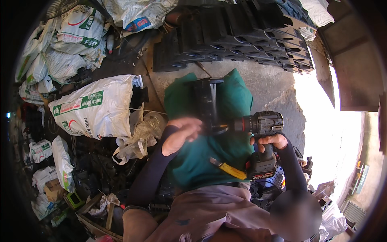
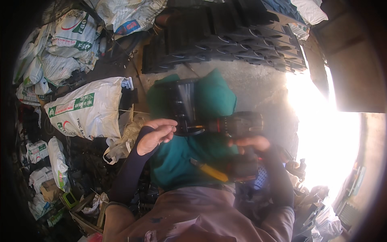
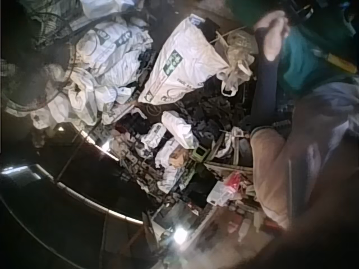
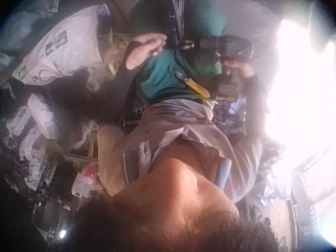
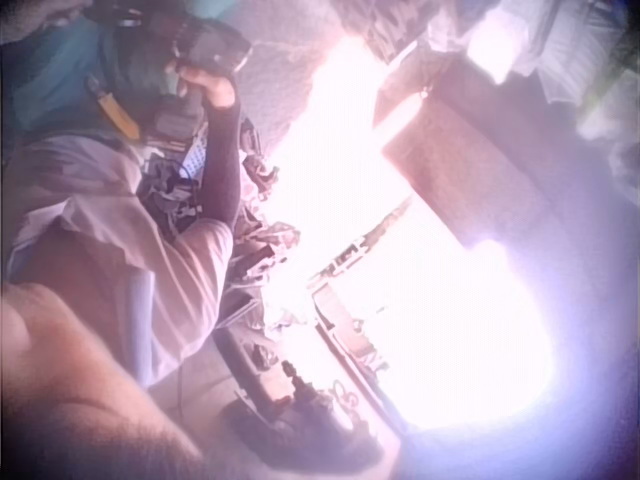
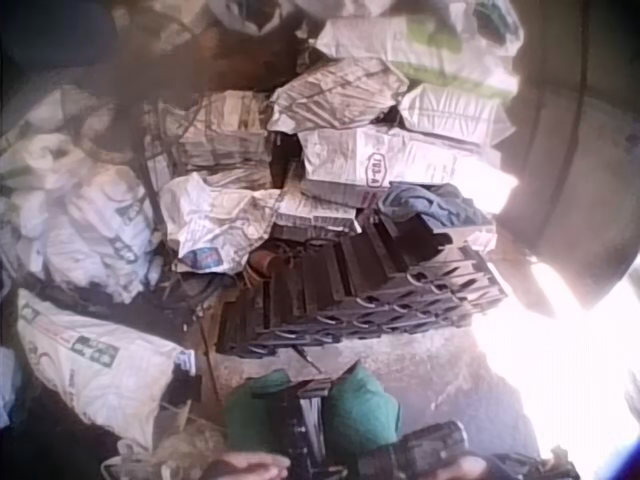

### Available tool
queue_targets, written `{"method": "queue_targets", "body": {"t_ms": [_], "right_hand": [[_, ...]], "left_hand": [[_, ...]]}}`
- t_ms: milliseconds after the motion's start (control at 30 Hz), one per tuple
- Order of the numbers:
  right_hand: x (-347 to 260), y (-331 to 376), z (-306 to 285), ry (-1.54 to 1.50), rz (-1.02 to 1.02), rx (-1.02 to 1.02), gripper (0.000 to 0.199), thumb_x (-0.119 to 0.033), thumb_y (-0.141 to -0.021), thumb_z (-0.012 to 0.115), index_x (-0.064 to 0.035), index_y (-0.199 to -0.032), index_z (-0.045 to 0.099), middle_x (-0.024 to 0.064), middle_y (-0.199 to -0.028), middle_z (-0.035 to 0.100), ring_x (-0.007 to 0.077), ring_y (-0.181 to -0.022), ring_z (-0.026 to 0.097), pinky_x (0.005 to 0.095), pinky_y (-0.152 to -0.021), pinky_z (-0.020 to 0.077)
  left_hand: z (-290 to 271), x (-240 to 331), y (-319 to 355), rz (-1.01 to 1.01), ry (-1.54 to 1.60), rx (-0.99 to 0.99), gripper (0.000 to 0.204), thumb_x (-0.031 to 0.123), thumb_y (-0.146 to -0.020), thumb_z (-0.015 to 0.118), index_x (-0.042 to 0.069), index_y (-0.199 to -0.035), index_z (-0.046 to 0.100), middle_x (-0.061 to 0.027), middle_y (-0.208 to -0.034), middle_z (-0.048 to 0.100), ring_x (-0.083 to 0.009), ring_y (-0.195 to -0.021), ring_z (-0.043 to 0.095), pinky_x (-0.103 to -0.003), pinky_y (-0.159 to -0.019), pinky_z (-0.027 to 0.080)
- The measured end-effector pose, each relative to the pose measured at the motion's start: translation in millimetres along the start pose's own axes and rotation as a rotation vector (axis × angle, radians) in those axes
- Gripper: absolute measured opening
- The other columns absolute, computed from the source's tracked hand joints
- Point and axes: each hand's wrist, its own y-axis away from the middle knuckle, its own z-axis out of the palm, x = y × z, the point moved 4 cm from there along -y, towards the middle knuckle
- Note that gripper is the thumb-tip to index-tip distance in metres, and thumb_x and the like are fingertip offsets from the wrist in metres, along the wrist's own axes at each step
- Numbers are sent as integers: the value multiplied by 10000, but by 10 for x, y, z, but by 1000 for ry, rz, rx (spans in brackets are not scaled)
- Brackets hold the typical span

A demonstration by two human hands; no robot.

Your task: The person uses a cordless drill to make holes in black plastic parts while sitting on the floor. They repeatedly position the parts on a green cloth, drill, and then move the parts aside.

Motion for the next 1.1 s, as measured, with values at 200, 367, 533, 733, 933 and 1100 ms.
{"method": "queue_targets", "body": {"t_ms": [200,367,533,733,933,1100], "right_hand": [[-57,-20,41,29,-63,-21,419,-85,-811,668,21,-1203,566,164,-978,685,171,-605,645,280,-603,520],[-39,-8,45,13,-37,-11,418,-88,-811,664,20,-1204,567,164,-976,685,172,-607,643,284,-609,521],[-23,-13,37,14,-29,1,412,-88,-813,656,21,-1200,568,161,-973,682,170,-601,639,280,-604,519],[-7,-19,17,-9,-36,-2,405,-83,-808,655,31,-1187,569,154,-967,682,167,-592,635,276,-599,517],[16,-24,1,-27,-31,-8,403,-73,-806,650,35,-1185,565,145,-958,682,163,-592,633,271,-593,517],[28,-27,8,-24,-37,-13,392,-71,-808,647,24,-1181,568,123,-922,673,155,-580,621,267,-584,513]], "left_hand": [[17,21,-25,76,-76,-4,229,54,-928,583,-70,-1115,632,-111,-903,638,-117,-714,577,-215,-608,446],[2,11,-27,18,-211,74,183,74,-896,629,-27,-1042,675,-70,-839,662,-109,-703,587,-224,-635,461],[49,30,-99,98,-543,180,133,121,-853,690,3,-913,700,-45,-797,675,-103,-724,605,-259,-682,491],[146,-22,-136,129,-571,246,121,122,-837,704,4,-852,681,-45,-759,667,-98,-721,605,-263,-680,490],[232,-49,-48,188,-614,360,106,100,-835,695,-2,-836,668,-37,-716,643,-88,-678,585,-256,-638,476],[256,-56,-40,225,-584,370,82,79,-831,680,-2,-826,666,-29,-698,626,-81,-667,573,-250,-616,466]]}}
